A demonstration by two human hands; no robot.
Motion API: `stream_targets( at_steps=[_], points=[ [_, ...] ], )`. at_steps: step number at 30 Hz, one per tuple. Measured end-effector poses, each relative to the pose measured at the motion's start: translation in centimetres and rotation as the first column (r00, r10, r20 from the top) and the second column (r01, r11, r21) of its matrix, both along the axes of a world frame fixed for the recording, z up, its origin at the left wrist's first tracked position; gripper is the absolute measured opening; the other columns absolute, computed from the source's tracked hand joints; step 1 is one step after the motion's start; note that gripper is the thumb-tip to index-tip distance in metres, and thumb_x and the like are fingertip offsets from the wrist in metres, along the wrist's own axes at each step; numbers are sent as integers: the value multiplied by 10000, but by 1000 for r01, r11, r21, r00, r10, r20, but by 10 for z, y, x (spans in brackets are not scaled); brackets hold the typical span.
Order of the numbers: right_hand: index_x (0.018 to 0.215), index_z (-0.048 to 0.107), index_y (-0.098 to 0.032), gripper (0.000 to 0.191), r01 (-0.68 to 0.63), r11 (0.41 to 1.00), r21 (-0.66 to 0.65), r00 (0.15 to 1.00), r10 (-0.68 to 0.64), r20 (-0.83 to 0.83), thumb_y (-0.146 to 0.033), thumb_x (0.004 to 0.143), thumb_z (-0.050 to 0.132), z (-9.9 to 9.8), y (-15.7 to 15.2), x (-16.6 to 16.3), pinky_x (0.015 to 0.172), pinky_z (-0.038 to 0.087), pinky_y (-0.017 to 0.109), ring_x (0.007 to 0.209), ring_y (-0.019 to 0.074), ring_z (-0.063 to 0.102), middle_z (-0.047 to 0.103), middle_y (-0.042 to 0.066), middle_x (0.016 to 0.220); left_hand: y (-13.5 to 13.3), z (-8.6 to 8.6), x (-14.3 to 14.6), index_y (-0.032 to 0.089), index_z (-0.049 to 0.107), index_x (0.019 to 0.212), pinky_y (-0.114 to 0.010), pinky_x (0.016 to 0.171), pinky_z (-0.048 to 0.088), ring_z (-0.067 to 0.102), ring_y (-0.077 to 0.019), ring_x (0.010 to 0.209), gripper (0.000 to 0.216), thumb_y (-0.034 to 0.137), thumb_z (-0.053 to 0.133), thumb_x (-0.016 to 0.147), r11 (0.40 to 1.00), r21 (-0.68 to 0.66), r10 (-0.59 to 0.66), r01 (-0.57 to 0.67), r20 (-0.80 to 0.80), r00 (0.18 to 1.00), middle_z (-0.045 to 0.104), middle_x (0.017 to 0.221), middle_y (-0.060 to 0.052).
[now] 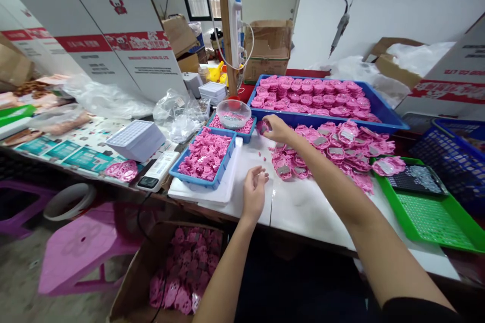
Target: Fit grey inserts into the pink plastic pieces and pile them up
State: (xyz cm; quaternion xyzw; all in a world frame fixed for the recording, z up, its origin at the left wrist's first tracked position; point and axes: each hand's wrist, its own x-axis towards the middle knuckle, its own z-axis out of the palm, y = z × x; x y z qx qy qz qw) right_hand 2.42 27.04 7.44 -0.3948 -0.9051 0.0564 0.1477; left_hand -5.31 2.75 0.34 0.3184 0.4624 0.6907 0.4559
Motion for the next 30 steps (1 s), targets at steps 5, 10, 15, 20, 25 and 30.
stream_targets(
  at_steps=[5,10,15,20,25,30],
  points=[
    [1216,598,-113,359,3,1000,0,998,-3,62,-188,866,598,-2,-21,28,1031,427,322,1153,245,580,635,151,1230,1,1,2,192,569,1220,-432,1018,545,675,-219,1095,420,508,585,944,1000,3,5,-6,123,992,593,1254,-133],
    [1228,560,-77,418,219,975,-25,970,-215,117,-355,918,599,-8,-14,3,994,450,430,1140,348,607,651,247,1210,0,-1,3,186,577,1209,-439,1031,540,681,-217,1086,420,500,607,931,1000,8,2,-2,100,995,596,1252,-133],
    [1210,566,-89,433,325,943,-67,938,-313,150,-308,853,674,-1,-11,-28,956,474,469,1121,397,634,678,265,1180,-2,-1,2,185,579,1211,-452,1018,544,683,-222,1080,416,481,627,922,1000,8,28,-28,63,998,598,1260,-140],
    [1205,562,-101,379,290,955,-68,953,-282,108,-267,872,633,19,-32,-20,950,478,396,1130,343,635,678,230,1192,-1,3,0,205,558,1236,-427,997,558,687,-223,1089,445,509,628,919,998,7,64,-66,143,988,581,1297,-139],
    [1184,576,-126,375,-9,995,-95,1000,7,-23,-291,855,651,19,-118,5,899,496,346,1027,268,644,687,153,1126,2,5,-3,311,411,1414,-376,956,578,702,-215,1103,589,570,604,921,996,-66,74,-56,327,942,554,1411,-117],
    [1209,594,-181,400,-340,899,-277,940,319,-119,-382,874,678,18,-176,25,892,520,361,1045,255,647,676,145,1164,2,-1,-9,265,529,1344,-371,1014,546,605,-255,1274,474,458,628,922,981,-65,191,-182,158,969,608,1369,-99]
  ],
)
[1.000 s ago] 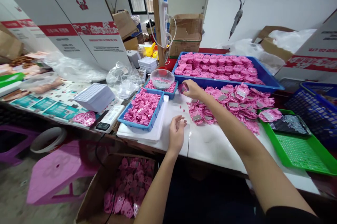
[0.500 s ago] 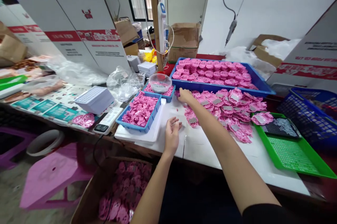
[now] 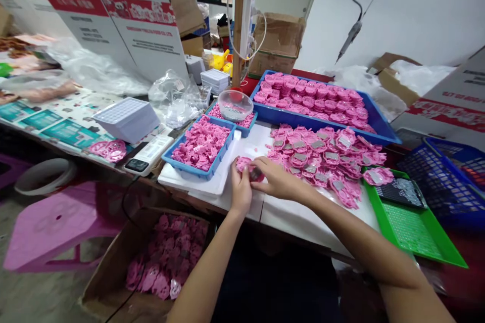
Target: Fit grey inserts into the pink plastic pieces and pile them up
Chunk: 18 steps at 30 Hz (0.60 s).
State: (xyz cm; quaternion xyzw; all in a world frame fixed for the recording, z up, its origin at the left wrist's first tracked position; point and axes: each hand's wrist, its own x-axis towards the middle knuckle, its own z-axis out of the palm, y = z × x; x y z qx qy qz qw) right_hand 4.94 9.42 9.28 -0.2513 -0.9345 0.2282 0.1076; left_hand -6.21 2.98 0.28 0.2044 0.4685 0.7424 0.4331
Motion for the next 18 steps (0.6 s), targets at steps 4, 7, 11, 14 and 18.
stream_targets(
  at_steps=[4,7,11,14,18],
  points=[
    [1311,569,-166,343,163,987,-7,987,-163,14,-272,996,486,13,46,-4,852,521,324,921,199,691,744,101,1075,-2,-1,0,211,617,1226,-401,930,589,689,-263,1102,369,333,652,880,996,5,-88,89,-106,990,697,1143,-93],
    [1194,672,-121,301,296,934,200,935,-326,140,-145,962,483,12,85,-19,906,490,329,1024,237,680,735,155,1156,-7,4,1,205,598,1243,-367,789,622,737,-228,871,398,313,645,863,979,-5,-203,203,-103,974,707,1002,-77],
    [933,744,-127,140,251,945,208,925,-298,235,-167,887,618,-12,96,-37,853,486,337,986,287,684,751,180,1008,-14,14,2,220,548,1248,-309,596,601,697,-162,610,416,345,625,858,969,-8,-249,249,-40,968,680,905,-33],
    [880,728,-126,138,236,949,210,926,-286,248,-104,863,593,-26,88,-41,798,474,325,945,282,676,736,189,974,-16,18,2,201,583,1082,-274,542,573,678,-151,577,316,419,636,859,966,1,-260,260,-57,964,664,845,-18],
    [928,706,-116,178,227,956,186,944,-263,202,-67,850,554,-17,82,-37,793,457,306,908,239,658,726,151,946,-16,17,2,197,576,1033,-239,479,529,668,-148,548,349,492,645,861,961,-8,-278,278,-84,957,658,791,-9]
  ],
)
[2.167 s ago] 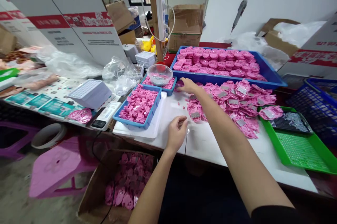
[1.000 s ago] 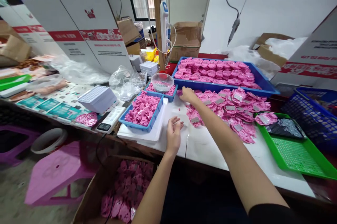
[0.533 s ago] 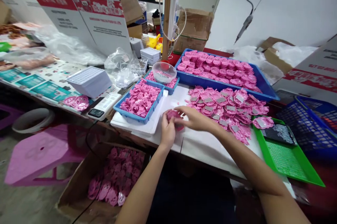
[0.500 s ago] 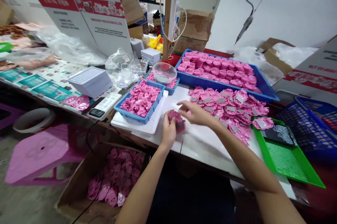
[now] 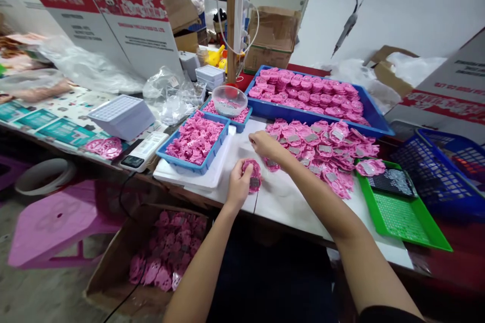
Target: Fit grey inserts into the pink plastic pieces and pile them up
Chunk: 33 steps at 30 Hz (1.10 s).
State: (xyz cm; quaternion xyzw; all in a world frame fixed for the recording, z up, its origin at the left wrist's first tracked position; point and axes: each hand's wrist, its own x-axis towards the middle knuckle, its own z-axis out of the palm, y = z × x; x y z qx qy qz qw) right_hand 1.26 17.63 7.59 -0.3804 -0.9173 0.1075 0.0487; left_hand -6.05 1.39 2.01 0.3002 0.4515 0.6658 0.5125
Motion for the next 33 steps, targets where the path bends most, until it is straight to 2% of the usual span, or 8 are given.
stream_targets(
  at_steps=[2,4,7,9,15,19,27,33],
  points=[
    [974,692,-119,163,-23,998,-55,997,18,-79,-146,891,555,12,-5,8,777,463,283,864,199,650,723,106,929,0,-1,0,195,569,1044,-236,477,529,665,-145,543,374,500,664,850,1000,-9,0,0,-7,1000,653,780,-4],
    [1004,684,-125,197,-102,971,-217,972,51,-230,-263,918,573,24,-14,19,748,474,263,823,167,643,721,69,921,0,-3,1,194,550,1042,-246,492,545,659,-138,534,394,497,691,833,1000,-15,12,-12,1,1000,648,779,3],
    [975,705,-135,268,-271,841,-467,920,84,-383,-378,893,631,34,-32,35,698,472,252,766,147,627,716,43,878,0,-4,3,196,541,1007,-255,505,562,647,-128,515,381,489,703,826,999,-29,21,-21,-10,1000,643,763,12],
    [943,714,-141,269,-292,802,-520,923,95,-372,-394,881,646,36,-43,41,664,458,247,723,138,609,706,31,833,-1,-4,5,191,572,983,-259,506,570,644,-128,514,355,481,702,827,999,-33,5,-7,-54,999,644,749,9],
    [909,678,-147,208,-235,823,-517,944,66,-323,-345,899,612,33,-52,46,605,434,238,662,128,579,675,18,773,-5,0,5,161,664,978,-254,491,581,615,-115,528,369,468,741,789,1000,-9,1,-2,-85,996,657,766,-11],
    [900,679,-149,205,-229,822,-521,953,79,-294,-338,902,601,34,-48,50,578,414,240,648,129,567,673,20,767,-6,2,5,159,681,1003,-249,479,574,600,-106,509,376,469,737,798,999,-31,-10,6,-112,994,662,752,-14],
    [828,660,-168,116,-168,865,-472,977,82,-199,-242,858,576,37,-49,54,566,368,252,618,125,542,636,-2,719,-7,-1,6,163,694,1015,-264,489,599,615,-114,543,412,524,709,818,1000,-17,-19,17,-163,986,671,796,-24],
    [744,622,-184,121,-172,920,-353,983,140,-117,-145,837,554,38,-53,45,623,363,283,650,139,528,638,7,719,-7,1,5,163,693,959,-235,433,561,600,-103,482,428,576,656,853,1000,-13,10,-13,-217,976,667,777,-22]
  ],
)
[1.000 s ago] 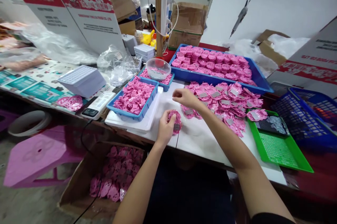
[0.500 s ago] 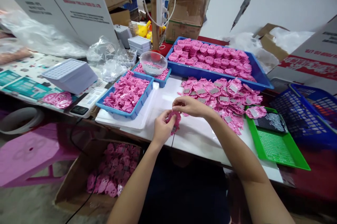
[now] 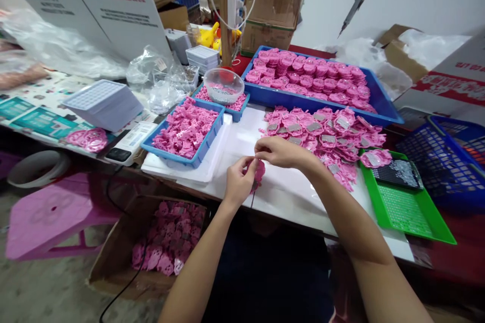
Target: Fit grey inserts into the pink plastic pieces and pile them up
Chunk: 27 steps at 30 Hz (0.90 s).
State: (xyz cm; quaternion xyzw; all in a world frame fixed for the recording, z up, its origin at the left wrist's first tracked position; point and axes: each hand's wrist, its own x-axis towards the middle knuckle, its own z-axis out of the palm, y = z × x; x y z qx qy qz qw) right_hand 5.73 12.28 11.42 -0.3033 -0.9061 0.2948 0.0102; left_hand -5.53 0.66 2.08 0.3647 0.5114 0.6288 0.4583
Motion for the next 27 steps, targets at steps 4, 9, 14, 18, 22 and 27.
stream_targets(
  at_steps=[4,9,14,18,22,27],
  points=[
    [700,573,-189,150,-18,998,52,1000,16,21,-103,819,544,0,-2,-5,617,351,282,649,142,511,613,10,708,1,-1,-1,167,690,926,-227,408,538,595,-101,466,424,584,647,858,1000,7,10,-10,0,1000,660,769,-17],
    [792,619,-189,132,-91,985,-147,995,94,17,-275,888,590,8,10,1,579,375,263,634,140,521,625,4,724,3,0,-4,162,689,929,-246,424,560,586,-101,476,436,588,669,837,999,35,-2,0,54,999,663,764,-17],
    [962,681,-186,145,-74,996,-49,997,74,4,-293,912,598,27,20,-21,690,445,278,796,180,618,703,50,935,8,4,-3,157,672,913,-249,431,562,594,-99,476,436,584,684,825,1000,27,7,-11,137,991,649,769,-12],
    [990,667,-154,289,-46,958,282,958,123,-259,-22,867,441,35,6,-76,840,433,298,947,191,595,681,77,1043,10,7,-3,153,659,930,-219,404,513,615,-112,446,476,609,696,797,998,-28,59,-56,146,988,625,706,9],
    [919,673,-115,231,-254,849,463,941,327,-85,-11,880,470,36,-13,-127,855,401,328,907,199,545,659,124,1010,9,9,-4,155,659,958,-202,422,488,627,-111,463,416,557,642,854,995,-59,82,-76,110,991,668,743,-16],
    [827,671,-105,189,-372,784,497,928,335,164,-135,938,521,40,-20,-147,828,376,353,781,195,525,676,130,876,9,9,-5,151,675,944,-193,426,454,560,-75,423,308,445,607,886,992,-84,96,-90,77,992,724,801,-61]
  ],
)
